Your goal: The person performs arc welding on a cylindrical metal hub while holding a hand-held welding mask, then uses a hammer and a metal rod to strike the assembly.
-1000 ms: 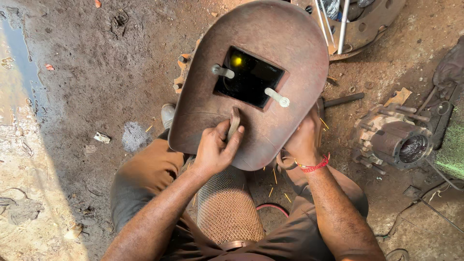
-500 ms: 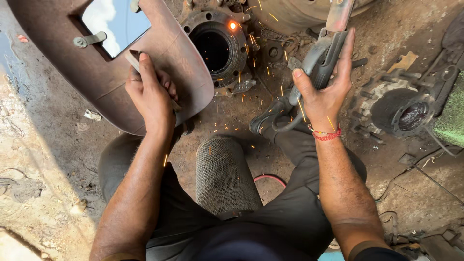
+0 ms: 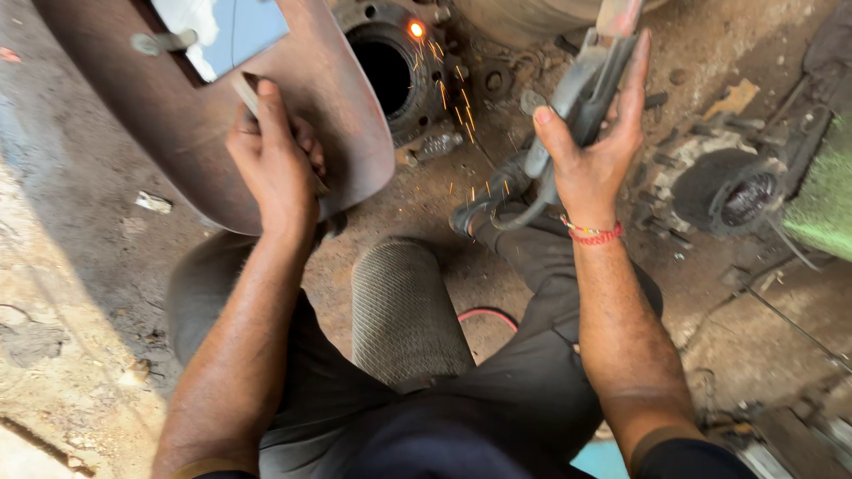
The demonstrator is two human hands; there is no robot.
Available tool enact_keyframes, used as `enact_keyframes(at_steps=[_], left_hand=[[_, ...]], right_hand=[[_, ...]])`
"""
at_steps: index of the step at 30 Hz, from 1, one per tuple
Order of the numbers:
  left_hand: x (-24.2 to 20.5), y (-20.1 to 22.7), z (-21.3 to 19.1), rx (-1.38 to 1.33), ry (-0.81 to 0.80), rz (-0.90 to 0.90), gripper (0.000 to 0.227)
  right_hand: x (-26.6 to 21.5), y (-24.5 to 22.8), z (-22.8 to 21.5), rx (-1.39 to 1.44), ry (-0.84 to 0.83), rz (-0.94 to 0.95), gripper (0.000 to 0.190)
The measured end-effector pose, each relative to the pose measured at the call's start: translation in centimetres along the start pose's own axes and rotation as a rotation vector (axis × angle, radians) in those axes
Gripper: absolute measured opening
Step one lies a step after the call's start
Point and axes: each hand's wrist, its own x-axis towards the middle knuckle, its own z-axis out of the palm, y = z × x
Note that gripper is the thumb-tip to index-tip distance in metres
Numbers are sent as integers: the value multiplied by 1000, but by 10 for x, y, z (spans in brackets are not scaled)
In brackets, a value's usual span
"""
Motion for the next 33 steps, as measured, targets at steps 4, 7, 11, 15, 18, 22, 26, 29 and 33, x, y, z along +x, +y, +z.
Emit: enact_keyframes(at_steps=[4, 7, 11, 15, 18, 22, 26, 29, 33], left_hand=[[5, -5, -5, 0, -41, 39, 39], [3, -9, -7, -6, -46, 47, 38], [2, -7, -8, 42, -65, 87, 37], [0, -1, -3, 48, -31, 44, 41], [-1, 5, 2, 14, 12, -6, 39], [-2, 7, 6, -48, 12, -10, 33], [-4, 11, 8, -48, 22, -20, 31], [-6, 14, 11, -5, 28, -44, 31], [-7, 14, 13, 54, 26, -27, 28]], right_hand=[[4, -2, 3, 2, 9, -1, 97], [3, -4, 5, -45, 18, 34, 97], [5, -3, 8, -48, 4, 42, 99], [3, -3, 6, -49, -35, -52, 99], [4, -1, 10, -134, -26, -93, 100], [-2, -6, 13, -283, -27, -146, 101], [-5, -16, 18, -418, -54, -137, 106], [-3, -25, 21, -525, -72, -233, 103], [-3, -31, 24, -592, -98, -223, 102]])
